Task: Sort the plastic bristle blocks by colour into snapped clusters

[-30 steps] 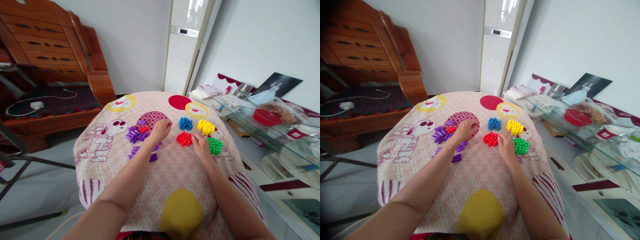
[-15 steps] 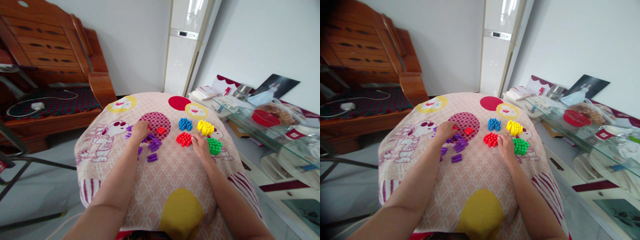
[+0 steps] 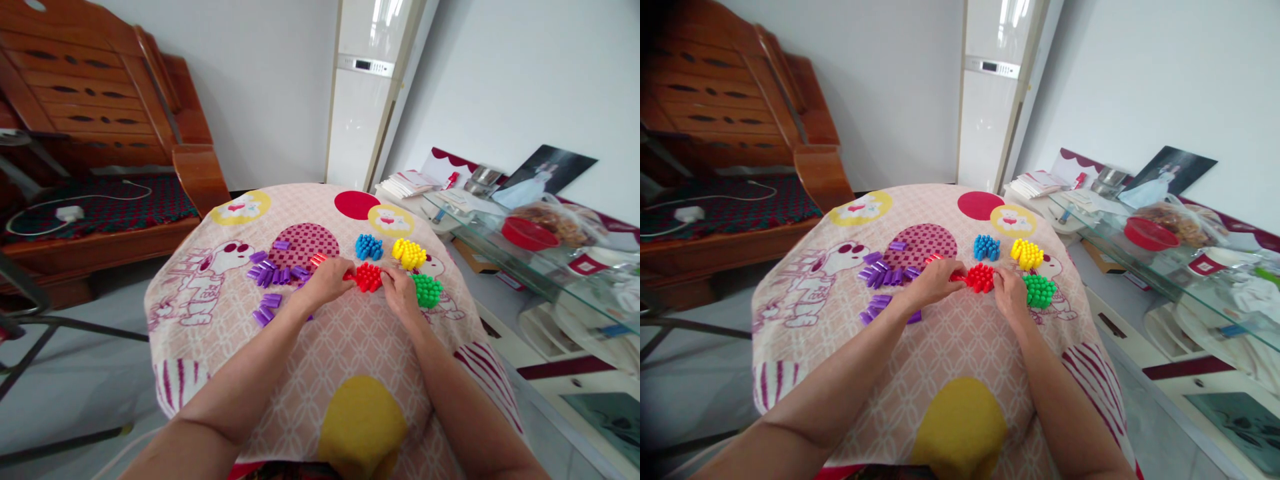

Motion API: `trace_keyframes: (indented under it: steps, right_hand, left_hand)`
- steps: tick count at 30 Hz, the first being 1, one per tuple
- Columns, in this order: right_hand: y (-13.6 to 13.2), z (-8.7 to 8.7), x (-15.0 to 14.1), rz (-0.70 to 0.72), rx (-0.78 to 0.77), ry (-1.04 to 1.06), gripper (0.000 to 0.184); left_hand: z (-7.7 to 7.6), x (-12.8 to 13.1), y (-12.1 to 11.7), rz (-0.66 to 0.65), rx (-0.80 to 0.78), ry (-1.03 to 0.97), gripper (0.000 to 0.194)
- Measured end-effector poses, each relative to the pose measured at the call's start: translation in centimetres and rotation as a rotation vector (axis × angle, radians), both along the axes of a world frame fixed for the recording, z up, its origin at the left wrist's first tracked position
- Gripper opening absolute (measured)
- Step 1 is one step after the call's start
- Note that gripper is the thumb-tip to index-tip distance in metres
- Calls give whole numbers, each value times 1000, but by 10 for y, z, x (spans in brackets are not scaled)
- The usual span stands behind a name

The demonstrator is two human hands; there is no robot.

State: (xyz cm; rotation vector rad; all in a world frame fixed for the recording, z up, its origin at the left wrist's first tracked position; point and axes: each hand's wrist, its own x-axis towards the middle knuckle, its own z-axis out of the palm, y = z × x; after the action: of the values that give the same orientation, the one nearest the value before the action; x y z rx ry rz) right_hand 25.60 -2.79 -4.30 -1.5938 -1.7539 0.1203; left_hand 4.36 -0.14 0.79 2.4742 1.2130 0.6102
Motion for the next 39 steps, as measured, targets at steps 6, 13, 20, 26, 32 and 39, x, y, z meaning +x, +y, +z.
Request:
trace_keyframes:
  steps: [6, 13, 20, 26, 32, 39]
  right_hand:
    - [0, 0, 0, 1, 6, -4, 35]
    - [0, -1, 1, 7, 6, -19, 35]
    - [1, -2, 1, 2, 15, -19, 34]
    - [0, 0, 0, -7, -6, -27, 35]
    - [0, 1, 0, -11, -7, -23, 34]
    - [2, -2, 1, -18, -28, -23, 41]
  left_hand:
    - [-19, 15, 0, 34, 34, 70, 9]
    - [-27, 15, 5, 51, 21, -50, 17]
    - [-20, 11, 6, -6, -12, -82, 14]
    - [-29, 17, 6, 13, 28, -155, 20]
    - [-26, 5, 15, 75, 33, -239, 25]
    - [-22, -35, 41, 388, 129, -55, 32]
